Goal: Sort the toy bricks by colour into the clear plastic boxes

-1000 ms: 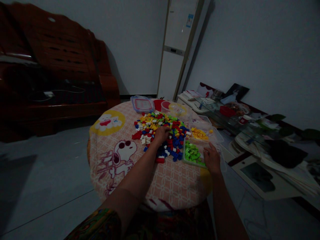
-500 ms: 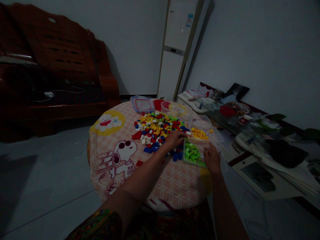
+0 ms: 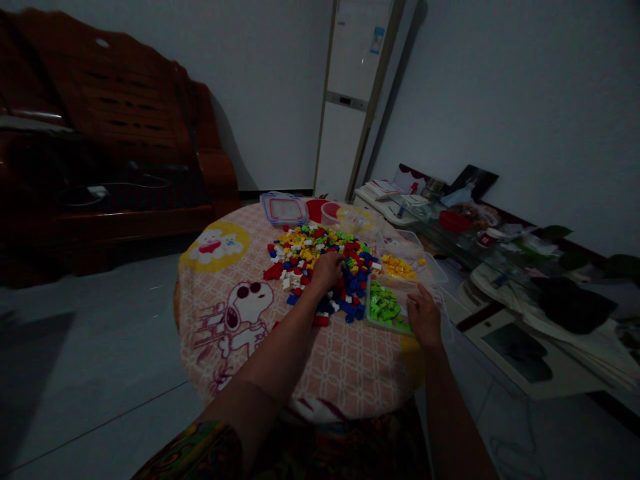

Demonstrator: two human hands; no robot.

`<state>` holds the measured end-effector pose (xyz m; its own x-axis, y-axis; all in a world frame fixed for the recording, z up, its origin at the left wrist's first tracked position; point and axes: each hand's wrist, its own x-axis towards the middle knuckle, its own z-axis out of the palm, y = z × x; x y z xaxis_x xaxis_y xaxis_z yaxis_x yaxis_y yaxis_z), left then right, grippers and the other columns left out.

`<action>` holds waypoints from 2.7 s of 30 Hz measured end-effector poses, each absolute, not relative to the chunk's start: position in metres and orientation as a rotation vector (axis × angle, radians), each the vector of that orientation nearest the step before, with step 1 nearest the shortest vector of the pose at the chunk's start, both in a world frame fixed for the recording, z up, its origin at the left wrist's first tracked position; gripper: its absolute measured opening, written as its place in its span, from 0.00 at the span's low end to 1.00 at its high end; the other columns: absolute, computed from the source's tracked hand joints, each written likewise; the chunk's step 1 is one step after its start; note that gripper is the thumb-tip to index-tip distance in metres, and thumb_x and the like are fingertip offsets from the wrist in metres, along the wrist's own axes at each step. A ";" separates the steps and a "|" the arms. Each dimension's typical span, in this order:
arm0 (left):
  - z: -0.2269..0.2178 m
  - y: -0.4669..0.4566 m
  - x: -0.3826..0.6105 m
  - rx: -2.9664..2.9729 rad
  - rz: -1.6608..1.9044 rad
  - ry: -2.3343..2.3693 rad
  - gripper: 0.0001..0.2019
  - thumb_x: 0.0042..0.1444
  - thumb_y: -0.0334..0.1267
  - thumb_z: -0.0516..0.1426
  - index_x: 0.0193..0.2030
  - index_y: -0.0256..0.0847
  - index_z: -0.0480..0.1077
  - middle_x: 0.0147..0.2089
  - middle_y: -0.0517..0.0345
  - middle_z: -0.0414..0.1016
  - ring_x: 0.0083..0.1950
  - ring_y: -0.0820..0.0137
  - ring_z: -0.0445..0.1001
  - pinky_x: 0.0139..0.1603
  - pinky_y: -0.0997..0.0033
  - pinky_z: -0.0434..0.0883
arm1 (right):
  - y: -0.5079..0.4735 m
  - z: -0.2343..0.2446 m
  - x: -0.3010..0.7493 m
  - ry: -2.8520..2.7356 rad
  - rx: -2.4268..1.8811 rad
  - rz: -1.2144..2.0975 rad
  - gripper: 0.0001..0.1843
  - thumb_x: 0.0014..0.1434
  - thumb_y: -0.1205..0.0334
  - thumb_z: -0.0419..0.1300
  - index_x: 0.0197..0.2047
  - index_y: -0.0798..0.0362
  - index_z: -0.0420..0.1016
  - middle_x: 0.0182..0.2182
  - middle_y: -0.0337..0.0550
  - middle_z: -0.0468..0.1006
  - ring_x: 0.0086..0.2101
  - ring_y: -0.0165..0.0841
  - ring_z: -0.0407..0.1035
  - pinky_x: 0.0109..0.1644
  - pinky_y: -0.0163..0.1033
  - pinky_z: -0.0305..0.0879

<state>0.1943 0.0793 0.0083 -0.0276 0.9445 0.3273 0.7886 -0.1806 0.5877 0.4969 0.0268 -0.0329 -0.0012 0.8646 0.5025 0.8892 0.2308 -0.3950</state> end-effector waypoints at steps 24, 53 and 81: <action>0.006 0.080 0.186 1.995 0.634 2.065 0.12 0.57 0.34 0.56 0.41 0.43 0.82 0.42 0.48 0.83 0.50 0.60 0.79 0.51 0.66 0.71 | 0.028 -0.035 0.501 -1.843 -1.606 -0.051 0.19 0.61 0.58 0.51 0.41 0.56 0.82 0.65 0.59 0.69 0.46 0.43 0.76 0.58 0.50 0.68; 0.007 0.064 0.246 2.189 1.075 1.389 0.13 0.58 0.29 0.56 0.46 0.41 0.80 0.49 0.50 0.82 0.54 0.63 0.77 0.60 0.63 0.71 | 0.029 -0.035 0.500 -1.859 -1.610 -0.095 0.19 0.61 0.59 0.51 0.41 0.55 0.83 0.64 0.57 0.70 0.47 0.45 0.76 0.57 0.51 0.70; -0.015 0.101 0.194 2.172 0.885 1.819 0.22 0.59 0.25 0.51 0.55 0.43 0.78 0.53 0.50 0.79 0.55 0.64 0.76 0.59 0.65 0.72 | 0.029 -0.034 0.501 -1.848 -1.574 -0.097 0.18 0.61 0.59 0.52 0.41 0.56 0.82 0.63 0.57 0.71 0.48 0.44 0.76 0.57 0.51 0.69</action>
